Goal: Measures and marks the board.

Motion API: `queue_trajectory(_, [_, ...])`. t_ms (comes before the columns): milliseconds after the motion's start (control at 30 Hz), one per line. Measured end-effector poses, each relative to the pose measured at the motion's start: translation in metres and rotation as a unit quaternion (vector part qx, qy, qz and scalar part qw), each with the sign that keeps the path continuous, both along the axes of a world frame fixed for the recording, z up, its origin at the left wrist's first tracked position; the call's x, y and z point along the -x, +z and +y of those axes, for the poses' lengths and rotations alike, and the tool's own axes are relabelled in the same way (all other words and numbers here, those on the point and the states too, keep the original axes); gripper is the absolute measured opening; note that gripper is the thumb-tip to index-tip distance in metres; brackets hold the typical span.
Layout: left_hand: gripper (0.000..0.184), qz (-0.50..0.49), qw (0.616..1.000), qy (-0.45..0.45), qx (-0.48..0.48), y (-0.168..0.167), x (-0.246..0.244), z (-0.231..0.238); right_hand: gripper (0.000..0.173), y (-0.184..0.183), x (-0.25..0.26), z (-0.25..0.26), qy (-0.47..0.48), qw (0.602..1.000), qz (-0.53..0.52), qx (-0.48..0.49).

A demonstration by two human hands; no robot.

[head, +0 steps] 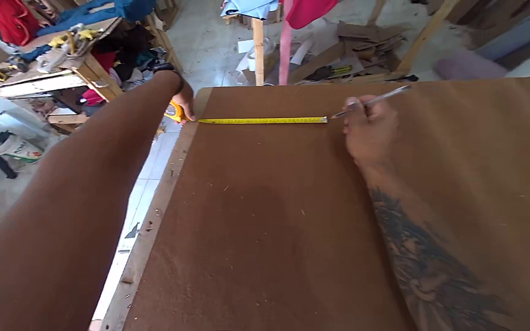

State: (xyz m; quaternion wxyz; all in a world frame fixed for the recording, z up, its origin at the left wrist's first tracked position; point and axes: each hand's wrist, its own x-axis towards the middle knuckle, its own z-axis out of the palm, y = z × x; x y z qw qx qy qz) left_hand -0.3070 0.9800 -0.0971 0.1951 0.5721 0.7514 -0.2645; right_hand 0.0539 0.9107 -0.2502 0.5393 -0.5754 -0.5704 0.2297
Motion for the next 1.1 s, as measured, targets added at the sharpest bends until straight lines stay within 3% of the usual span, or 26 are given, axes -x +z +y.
queue_trajectory(67, [0.051,-0.002,0.991,-0.009,-0.134,-0.057,0.043,0.038,0.043,0.001,0.0,0.001,0.002,1.0,-0.029,0.012])
queue_trajectory(100, [0.057,0.017,0.992,-0.026,-0.126,-0.064,0.053,0.049,0.043,0.001,0.0,0.001,0.0,0.999,-0.04,0.02])
queue_trajectory(167, [0.058,0.02,0.999,-0.007,-0.039,-0.037,0.038,0.036,0.041,0.001,0.001,0.002,-0.002,0.998,-0.057,0.027])
queue_trajectory(233, [0.045,0.03,0.996,-0.051,-0.07,-0.03,0.03,0.015,0.039,0.001,0.001,0.002,-0.001,0.996,-0.077,0.033])
queue_trajectory(300, [0.044,0.036,0.99,-0.065,-0.116,-0.037,0.03,0.016,0.038,0.002,0.002,0.002,0.002,0.995,-0.097,0.035])
queue_trajectory(367, [0.051,0.047,0.997,0.012,-0.061,-0.021,0.011,0.011,0.038,0.001,0.003,0.002,0.009,0.994,-0.104,0.034])
queue_trajectory(467, [0.035,-0.011,0.995,-0.023,-0.091,-0.018,0.014,-0.003,0.037,0.001,0.004,0.002,0.01,0.992,-0.119,0.028])
queue_trajectory(567, [0.032,0.033,0.999,-0.019,-0.026,-0.003,-0.013,-0.01,0.038,0.004,0.005,0.0,0.003,0.991,-0.126,0.033])
queue_trajectory(633, [0.03,0.043,0.998,-0.038,0.002,-0.01,-0.001,0.004,0.038,0.004,0.005,0.001,0.004,0.991,-0.13,0.034])
queue_trajectory(733, [0.04,-0.034,0.999,-0.041,0.008,-0.051,0.055,0.051,0.037,0.006,0.007,-0.001,0.005,0.99,-0.139,0.034])
queue_trajectory(833, [0.058,0.053,0.995,-0.063,-0.05,-0.063,0.062,0.062,0.038,0.006,0.008,-0.001,-0.001,0.989,-0.141,0.035])
queue_trajectory(900, [0.063,0.07,0.993,-0.034,-0.088,-0.055,0.048,0.045,0.038,0.005,0.006,0.001,0.0,0.992,-0.12,0.033])
queue_trajectory(933, [0.064,0.063,0.996,-0.005,-0.056,-0.04,0.032,0.032,0.039,0.004,0.004,0.002,-0.004,0.995,-0.09,0.033])
queue_trajectory(1000, [0.053,0.054,0.994,-0.093,-0.003,-0.025,0.034,0.024,0.039,0.001,-0.004,0.007,-0.017,1.0,0.016,0.015])
queue_trajectory(1100, [0.045,-0.083,0.987,-0.14,0.007,-0.031,0.08,0.025,0.036,-0.002,-0.007,0.01,-0.043,0.991,0.126,-0.025])
